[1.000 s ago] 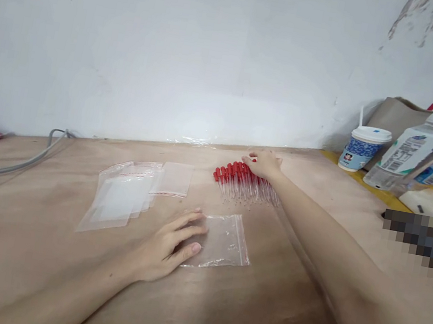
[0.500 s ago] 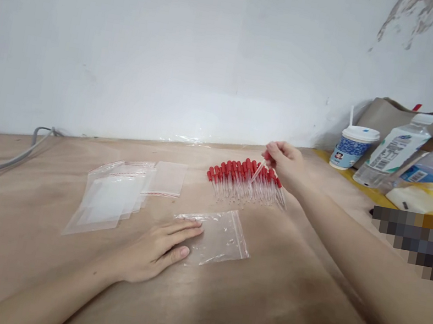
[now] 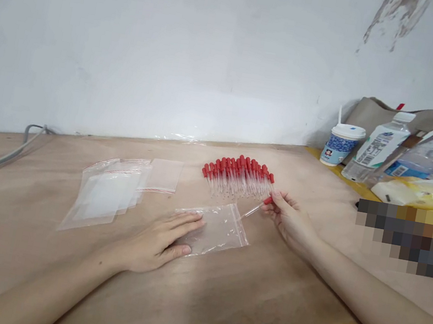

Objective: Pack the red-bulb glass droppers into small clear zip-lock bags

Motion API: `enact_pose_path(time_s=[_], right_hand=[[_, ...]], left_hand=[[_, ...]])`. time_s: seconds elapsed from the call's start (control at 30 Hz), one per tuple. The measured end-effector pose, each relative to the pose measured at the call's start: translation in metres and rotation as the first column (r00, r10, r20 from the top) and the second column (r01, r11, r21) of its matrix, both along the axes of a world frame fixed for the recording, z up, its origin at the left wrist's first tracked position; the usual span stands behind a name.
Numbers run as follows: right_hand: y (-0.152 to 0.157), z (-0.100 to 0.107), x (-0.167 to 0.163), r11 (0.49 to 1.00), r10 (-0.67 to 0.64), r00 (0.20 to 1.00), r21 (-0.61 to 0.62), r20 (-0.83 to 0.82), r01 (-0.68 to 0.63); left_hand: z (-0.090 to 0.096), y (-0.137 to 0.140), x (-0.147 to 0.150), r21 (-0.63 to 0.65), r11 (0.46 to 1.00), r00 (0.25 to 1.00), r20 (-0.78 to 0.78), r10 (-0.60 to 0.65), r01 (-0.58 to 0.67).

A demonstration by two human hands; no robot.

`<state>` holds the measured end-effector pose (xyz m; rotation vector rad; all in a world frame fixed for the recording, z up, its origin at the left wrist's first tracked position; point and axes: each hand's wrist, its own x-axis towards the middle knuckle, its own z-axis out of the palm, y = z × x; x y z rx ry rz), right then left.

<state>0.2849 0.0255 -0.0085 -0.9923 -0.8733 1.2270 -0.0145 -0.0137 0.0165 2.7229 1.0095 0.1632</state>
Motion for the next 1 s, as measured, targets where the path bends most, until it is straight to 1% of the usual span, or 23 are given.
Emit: enact_pose_path(time_s=[0.1, 0.17, 0.2, 0.27, 0.3, 0.33, 0.37, 0.43, 0.5, 0.53, 0.63, 0.67, 0.73, 0.87, 0.93, 1.0], right_hand=[[-0.008, -0.002, -0.001, 0.991, 0.119, 0.992, -0.060, -0.040, -0.122], [-0.012, -0.003, 0.004, 0.965, 0.246, 0.969, -0.088, -0.008, -0.246], [-0.013, -0.002, 0.007, 0.944, 0.319, 0.947, -0.097, 0.038, -0.314], [-0.014, -0.001, 0.013, 0.884, 0.467, 0.864, -0.131, 0.189, -0.449], [-0.014, 0.000, 0.016, 0.853, 0.522, 0.805, -0.151, 0.282, -0.500], [-0.014, 0.002, 0.017, 0.831, 0.550, 0.744, -0.161, 0.379, -0.532], [-0.014, 0.003, 0.018, 0.822, 0.548, 0.688, -0.156, 0.475, -0.547], [-0.013, 0.005, 0.015, 0.829, 0.481, 0.605, -0.105, 0.635, -0.549], [-0.014, 0.006, 0.009, 0.848, 0.407, 0.573, -0.061, 0.712, -0.526], [-0.015, 0.006, 0.005, 0.858, 0.393, 0.577, -0.061, 0.716, -0.509], [-0.017, 0.005, -0.006, 0.886, 0.394, 0.635, -0.090, 0.665, -0.455], [-0.018, 0.004, -0.009, 0.888, 0.397, 0.649, -0.094, 0.649, -0.450], [-0.019, 0.003, -0.014, 0.875, 0.412, 0.649, -0.080, 0.640, -0.477], [-0.020, 0.003, -0.020, 0.834, 0.401, 0.607, 0.001, 0.686, -0.552], [-0.020, 0.002, -0.021, 0.816, 0.414, 0.557, -0.023, 0.719, -0.577], [-0.020, 0.001, -0.020, 0.805, 0.437, 0.493, -0.082, 0.752, -0.588]], left_hand=[[-0.002, -0.001, 0.000, -0.002, 1.000, 0.999, 0.037, 0.026, -0.026], [-0.002, -0.001, 0.001, -0.016, 0.999, 0.998, 0.057, 0.030, -0.029], [-0.002, -0.001, 0.001, -0.021, 0.999, 0.998, 0.064, 0.030, -0.029], [-0.001, -0.001, 0.001, -0.024, 0.999, 0.997, 0.071, 0.029, -0.027], [-0.001, -0.001, 0.001, -0.025, 0.999, 0.997, 0.071, 0.028, -0.026], [-0.002, -0.001, 0.001, -0.026, 0.999, 0.997, 0.070, 0.029, -0.027], [-0.002, 0.000, 0.000, -0.029, 0.999, 0.997, 0.068, 0.028, -0.027], [-0.003, 0.001, 0.001, -0.027, 0.999, 0.997, 0.069, 0.023, -0.022], [-0.002, 0.002, 0.002, -0.020, 1.000, 0.998, 0.067, 0.020, -0.019], [-0.002, 0.002, 0.003, -0.016, 1.000, 0.998, 0.065, 0.018, -0.017], [-0.001, 0.003, 0.006, -0.005, 1.000, 0.998, 0.066, 0.007, -0.007], [-0.001, 0.004, 0.007, 0.001, 1.000, 0.998, 0.070, 0.002, -0.002], [-0.001, 0.004, 0.008, 0.013, 1.000, 0.997, 0.075, -0.008, 0.007], [-0.001, 0.003, 0.008, 0.025, 1.000, 0.998, 0.067, -0.016, 0.014], [-0.001, 0.003, 0.008, 0.024, 1.000, 0.998, 0.065, -0.017, 0.015], [0.000, 0.003, 0.009, 0.020, 1.000, 0.997, 0.072, -0.020, 0.018]])
